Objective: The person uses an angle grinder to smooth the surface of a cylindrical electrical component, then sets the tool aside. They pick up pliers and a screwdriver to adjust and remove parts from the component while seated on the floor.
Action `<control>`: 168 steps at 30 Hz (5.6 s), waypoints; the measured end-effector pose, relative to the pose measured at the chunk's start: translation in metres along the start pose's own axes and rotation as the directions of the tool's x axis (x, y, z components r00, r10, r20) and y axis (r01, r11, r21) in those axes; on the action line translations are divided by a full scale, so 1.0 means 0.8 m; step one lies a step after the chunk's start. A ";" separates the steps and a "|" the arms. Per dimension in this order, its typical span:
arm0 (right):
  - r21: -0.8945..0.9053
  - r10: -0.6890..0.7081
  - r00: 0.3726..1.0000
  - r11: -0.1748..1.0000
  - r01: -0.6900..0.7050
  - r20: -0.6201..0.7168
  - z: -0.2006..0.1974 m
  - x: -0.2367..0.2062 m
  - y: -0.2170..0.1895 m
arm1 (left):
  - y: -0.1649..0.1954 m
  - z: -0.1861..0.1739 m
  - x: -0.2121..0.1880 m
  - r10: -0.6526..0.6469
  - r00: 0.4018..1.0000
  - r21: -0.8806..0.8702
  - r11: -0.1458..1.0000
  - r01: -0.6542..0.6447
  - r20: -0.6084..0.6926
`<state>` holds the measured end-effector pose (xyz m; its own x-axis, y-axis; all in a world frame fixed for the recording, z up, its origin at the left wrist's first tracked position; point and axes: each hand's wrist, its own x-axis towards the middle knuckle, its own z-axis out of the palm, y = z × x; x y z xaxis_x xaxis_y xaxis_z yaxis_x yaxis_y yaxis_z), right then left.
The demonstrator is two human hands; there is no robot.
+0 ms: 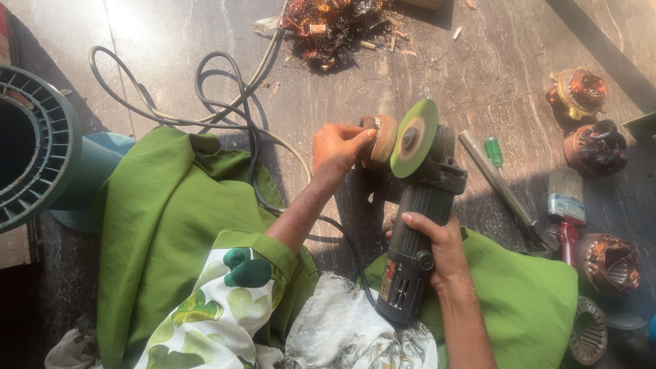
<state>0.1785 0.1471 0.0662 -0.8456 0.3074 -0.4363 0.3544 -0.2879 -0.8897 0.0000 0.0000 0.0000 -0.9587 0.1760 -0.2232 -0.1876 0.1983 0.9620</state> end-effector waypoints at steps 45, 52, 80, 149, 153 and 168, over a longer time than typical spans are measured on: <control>-0.023 -0.005 1.000 1.000 0.005 -0.010 0.002 0.000 0.000 | 0.009 0.002 0.002 -0.063 0.998 0.067 0.996 0.065 -0.031; -0.023 0.007 1.000 1.000 -0.007 -0.018 0.002 -0.001 0.000 | 0.006 0.004 0.004 -0.055 0.998 0.067 0.996 0.057 -0.043; -0.037 0.007 1.000 0.999 -0.007 -0.015 0.003 -0.001 -0.003 | 0.010 0.006 0.005 -0.049 0.997 0.047 0.998 0.051 -0.052; -0.048 0.014 1.000 0.999 -0.015 -0.004 0.002 -0.002 -0.003 | 0.024 0.000 0.015 -0.192 0.981 0.032 0.981 0.193 -0.026; -0.047 0.017 1.000 0.999 -0.018 -0.015 0.003 -0.002 -0.003 | 0.023 0.002 0.016 -0.200 0.979 0.044 0.979 0.201 -0.041; 0.001 -0.016 1.000 1.000 0.016 -0.008 0.003 -0.003 -0.006 | 0.015 0.005 0.002 -0.208 0.978 -0.047 0.977 0.207 -0.008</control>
<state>0.1780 0.1452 0.0719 -0.8479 0.3194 -0.4232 0.3404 -0.2839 -0.8964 -0.0028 0.0066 0.0109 -0.9006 0.1230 -0.4169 -0.3920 0.1849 0.9012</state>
